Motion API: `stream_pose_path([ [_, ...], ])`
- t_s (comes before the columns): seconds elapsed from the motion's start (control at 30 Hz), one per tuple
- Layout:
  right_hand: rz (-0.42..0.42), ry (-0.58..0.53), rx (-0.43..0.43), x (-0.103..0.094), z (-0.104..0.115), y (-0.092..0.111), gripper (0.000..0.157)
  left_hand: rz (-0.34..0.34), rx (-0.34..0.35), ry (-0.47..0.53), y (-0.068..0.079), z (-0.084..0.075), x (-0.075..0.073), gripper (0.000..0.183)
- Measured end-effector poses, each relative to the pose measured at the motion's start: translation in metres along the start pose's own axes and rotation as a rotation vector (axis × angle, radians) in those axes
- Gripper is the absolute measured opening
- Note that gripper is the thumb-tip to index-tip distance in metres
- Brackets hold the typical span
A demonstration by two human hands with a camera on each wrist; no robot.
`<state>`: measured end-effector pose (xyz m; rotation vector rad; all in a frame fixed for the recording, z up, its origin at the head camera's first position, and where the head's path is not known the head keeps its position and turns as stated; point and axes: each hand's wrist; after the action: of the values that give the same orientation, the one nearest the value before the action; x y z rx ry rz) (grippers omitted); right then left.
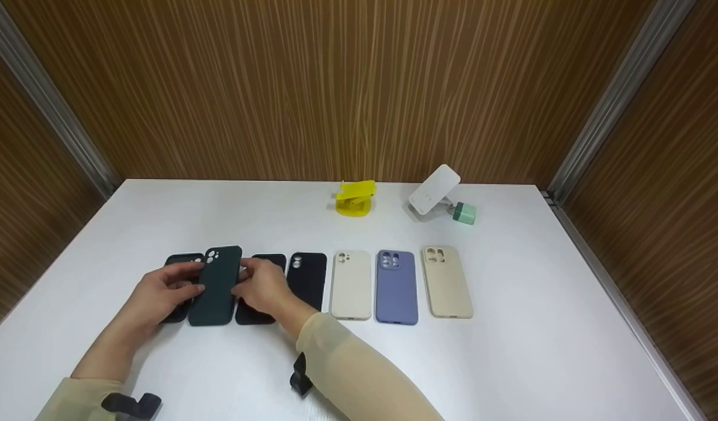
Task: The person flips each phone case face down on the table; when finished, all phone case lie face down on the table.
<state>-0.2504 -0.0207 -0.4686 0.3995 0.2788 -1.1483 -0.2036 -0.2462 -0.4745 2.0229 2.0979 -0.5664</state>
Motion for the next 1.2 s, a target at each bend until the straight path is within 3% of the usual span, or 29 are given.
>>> stream_pose_path([
  [1.2,0.007,-0.053,0.002,-0.0019,-0.0024,-0.0011,0.053,0.007,-0.017,-0.008,-0.0005,0.0028,0.0012,0.053],
])
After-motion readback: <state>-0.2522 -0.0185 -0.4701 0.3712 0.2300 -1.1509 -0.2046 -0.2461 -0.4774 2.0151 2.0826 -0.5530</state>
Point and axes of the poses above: each hand's wrist, its own y-axis away from the middle knuckle, its own x-axis out of the palm, z = x × y, and after that the axes turned 12 degrees about x, right-handed
